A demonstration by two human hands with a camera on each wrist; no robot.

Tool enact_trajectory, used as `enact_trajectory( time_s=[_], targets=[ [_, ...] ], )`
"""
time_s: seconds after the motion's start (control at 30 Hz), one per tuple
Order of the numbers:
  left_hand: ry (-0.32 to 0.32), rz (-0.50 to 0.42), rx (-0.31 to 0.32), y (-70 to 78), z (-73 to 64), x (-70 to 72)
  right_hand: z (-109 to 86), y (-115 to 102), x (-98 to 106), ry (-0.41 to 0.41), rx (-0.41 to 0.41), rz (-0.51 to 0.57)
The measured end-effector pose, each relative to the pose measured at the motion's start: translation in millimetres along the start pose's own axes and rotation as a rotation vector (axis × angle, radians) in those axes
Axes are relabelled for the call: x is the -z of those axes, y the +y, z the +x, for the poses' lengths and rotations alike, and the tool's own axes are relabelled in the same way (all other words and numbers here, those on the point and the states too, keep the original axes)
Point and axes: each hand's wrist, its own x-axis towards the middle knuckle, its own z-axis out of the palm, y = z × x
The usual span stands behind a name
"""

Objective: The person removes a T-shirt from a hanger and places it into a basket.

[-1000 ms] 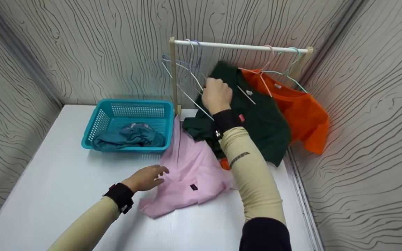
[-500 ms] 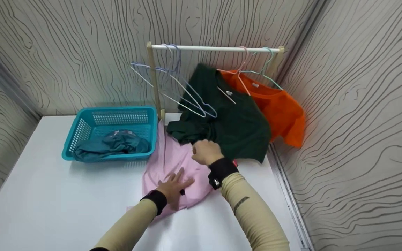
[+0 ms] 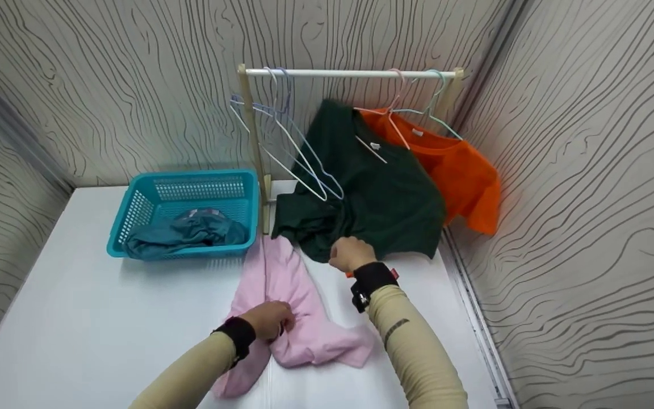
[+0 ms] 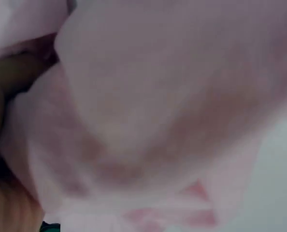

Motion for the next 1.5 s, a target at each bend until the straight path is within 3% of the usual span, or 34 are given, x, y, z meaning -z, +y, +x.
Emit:
enact_trajectory(
  time_s=[0.07, 0.13, 0.23, 0.37, 0.5, 0.63, 0.77, 0.87, 0.97, 1.03, 1.17, 1.23, 1.37, 1.5],
  targets=[
    [-0.046, -0.06, 0.012, -3.0, -8.8, 15.9, 1.5, 3, -1, -0.016, -0.01, 0.016],
    [-0.06, -0.093, 0.009, -4.7, -16.6, 41.7, 3.1, 6, -1, -0.024, -0.038, 0.033],
    [-0.011, -0.094, -0.045, -7.9, -28.0, 94.4, 4.6, 12, -1, -0.03, -0.059, 0.052],
    [0.119, -0.074, -0.079, -11.6, -48.1, 174.7, 4.1, 17, -1, -0.034, -0.058, 0.077],
    [0.217, -0.056, -0.005, -14.9, -69.3, 242.3, 2.4, 14, -1, -0.036, -0.046, 0.09],
    [0.309, 0.023, 0.088, -19.5, -80.4, 296.8, 0.5, 14, 1, -0.023, -0.05, 0.097],
    [0.435, 0.133, 0.202, -30.5, -90.4, 339.4, 0.9, 11, 1, -0.018, -0.052, 0.102],
    [0.494, 0.173, 0.282, -43.3, -96.8, 359.9, 1.5, 10, 0, -0.023, -0.062, 0.109],
    [0.534, 0.189, 0.335, -59.9, -97.8, 363.8, 1.7, 8, -3, -0.028, -0.063, 0.107],
    [0.575, 0.207, 0.352, -75.4, -91.7, 354.0, 2.2, 8, -7, -0.027, -0.066, 0.102],
    [0.687, 0.194, 0.371, -115.4, -72.1, 307.6, 4.0, 10, -17, -0.021, -0.078, 0.081],
    [0.708, 0.167, 0.397, -134.9, -66.4, 280.2, 5.3, 12, -23, -0.032, -0.08, 0.072],
    [0.646, 0.094, 0.459, -158.5, -62.7, 241.0, 8.0, 15, -31, -0.059, -0.095, 0.076],
    [0.53, 0.03, 0.455, -162.7, -59.7, 223.1, 11.9, 18, -33, -0.058, -0.123, 0.073]
  ],
)
